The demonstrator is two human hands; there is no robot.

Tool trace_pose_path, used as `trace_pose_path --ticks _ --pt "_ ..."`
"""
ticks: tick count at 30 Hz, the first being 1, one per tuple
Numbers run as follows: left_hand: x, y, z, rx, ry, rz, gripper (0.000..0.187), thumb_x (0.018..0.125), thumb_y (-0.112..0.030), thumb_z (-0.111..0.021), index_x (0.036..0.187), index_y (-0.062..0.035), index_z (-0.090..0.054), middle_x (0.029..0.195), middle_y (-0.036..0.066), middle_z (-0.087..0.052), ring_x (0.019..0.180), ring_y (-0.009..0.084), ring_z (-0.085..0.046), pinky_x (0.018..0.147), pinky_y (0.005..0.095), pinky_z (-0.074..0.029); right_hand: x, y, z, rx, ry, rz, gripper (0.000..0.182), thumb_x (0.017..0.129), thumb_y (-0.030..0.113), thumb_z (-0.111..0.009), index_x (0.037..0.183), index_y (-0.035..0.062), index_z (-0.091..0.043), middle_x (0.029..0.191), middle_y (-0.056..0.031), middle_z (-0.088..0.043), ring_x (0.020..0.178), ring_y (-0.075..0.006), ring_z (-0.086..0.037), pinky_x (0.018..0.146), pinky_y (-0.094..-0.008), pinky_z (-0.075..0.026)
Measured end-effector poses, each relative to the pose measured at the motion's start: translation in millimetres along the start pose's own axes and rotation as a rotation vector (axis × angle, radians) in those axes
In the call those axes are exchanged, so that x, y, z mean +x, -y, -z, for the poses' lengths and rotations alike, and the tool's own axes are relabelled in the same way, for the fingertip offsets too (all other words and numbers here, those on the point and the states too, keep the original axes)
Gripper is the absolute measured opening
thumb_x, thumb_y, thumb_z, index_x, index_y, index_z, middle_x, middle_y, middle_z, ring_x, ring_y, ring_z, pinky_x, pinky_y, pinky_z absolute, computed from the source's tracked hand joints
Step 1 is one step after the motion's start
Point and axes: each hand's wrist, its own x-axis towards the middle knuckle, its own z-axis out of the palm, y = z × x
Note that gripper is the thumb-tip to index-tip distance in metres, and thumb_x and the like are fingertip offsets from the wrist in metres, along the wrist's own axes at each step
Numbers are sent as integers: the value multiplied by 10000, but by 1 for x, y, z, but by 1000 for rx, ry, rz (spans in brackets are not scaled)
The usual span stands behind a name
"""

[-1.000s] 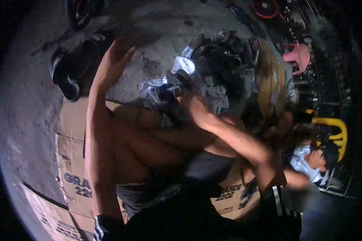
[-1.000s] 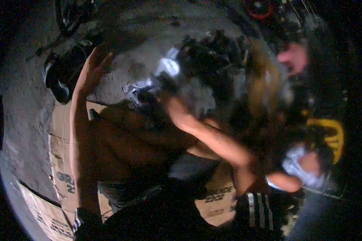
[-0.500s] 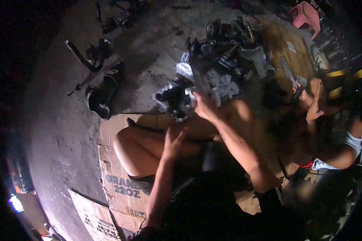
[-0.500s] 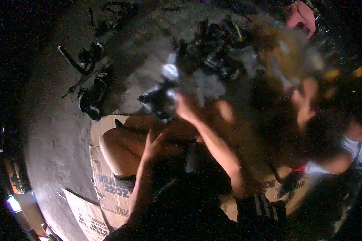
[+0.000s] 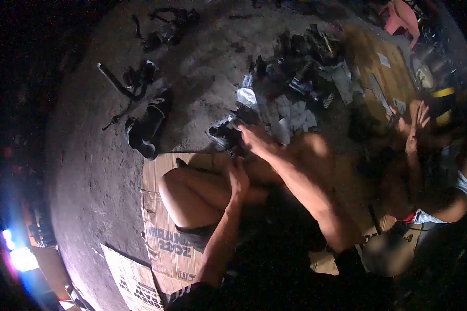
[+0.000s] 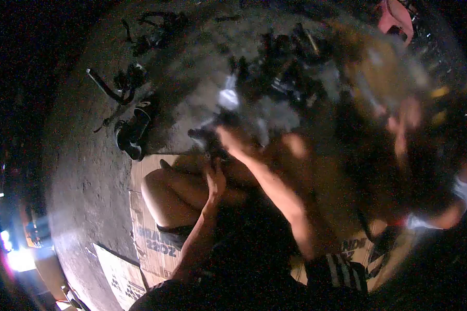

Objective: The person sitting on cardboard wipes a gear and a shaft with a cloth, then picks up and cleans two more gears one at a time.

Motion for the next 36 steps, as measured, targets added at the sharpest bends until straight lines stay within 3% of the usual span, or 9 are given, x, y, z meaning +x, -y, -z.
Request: trace_pose_path --ticks 7,8,11,13,21,25,27,29,36 --pt "93 0 25 -325 -125 84 313 973 -220 -596 1105 64 -601 850 171 -686 744 248 -621 694 371 -489 13 -63 -44 -178 -149 271 311 964 242 -475 1157 52 -630 1036 -214 -670 968 -410 -639 807 -476 -490" --pt "124 19 35 -154 -162 70 372 964 -278 -609 1100 68 -596 824 164 -680 724 234 -622 665 361 -488 30 -87 -56 -600 311 -96 331 936 224 -483 1179 44 -619 1119 -231 -648 1019 -422 -619 866 -469 -481" --pt "184 29 80 -53 -150 358 545 923 -454 -639 1080 66 -601 781 149 -664 667 196 -618 576 349 -481 25 -106 -69 -103 35 -501 338 904 193 -492 1163 17 -621 1118 -225 -655 980 -415 -636 852 -481 -492" --pt "196 28 103 -89 -172 511 664 912 -540 -609 1188 63 -571 850 157 -673 675 183 -635 549 342 -479 22 -149 -87 -68 -254 73 336 893 198 -499 1150 25 -629 1091 -215 -667 889 -421 -654 784 -506 -507" --pt "160 -22 99 658 -436 -588 595 854 -305 -675 1332 -16 -469 1164 264 -577 1061 416 -567 945 510 -403 14 -75 -49 -329 70 -151 350 908 198 -477 1198 42 -597 1029 -249 -660 848 -436 -647 756 -523 -501" --pt "184 -37 90 697 363 -826 362 834 -290 -658 1143 -106 -617 1049 164 -654 990 370 -593 935 491 -417 21 -113 -71 -231 -13 0 409 946 289 -459 1239 37 -592 1134 -278 -634 1006 -451 -620 859 -497 -489" --pt "210 -20 83 734 417 -817 312 853 -321 -646 1070 -97 -642 992 140 -677 969 365 -621 876 497 -461 34 -63 -53 -66 65 -853 482 980 383 -426 1303 57 -573 1273 -264 -585 1174 -441 -551 981 -466 -434" --pt "224 5 85 852 704 -518 334 881 -356 -617 1047 -68 -639 984 166 -680 944 399 -638 808 502 -497 20 -55 -47 -60 61 -665 585 980 499 -402 1317 50 -569 1348 -241 -544 1255 -423 -501 1051 -445 -381" --pt "207 -20 91 611 475 -474 278 874 -287 -622 1008 -46 -656 879 212 -687 866 420 -658 753 492 -519 18 -57 -45 42 17 -591 660 952 585 -385 1088 10 -678 1137 -284 -639 1109 -443 -585 967 -483 -409"
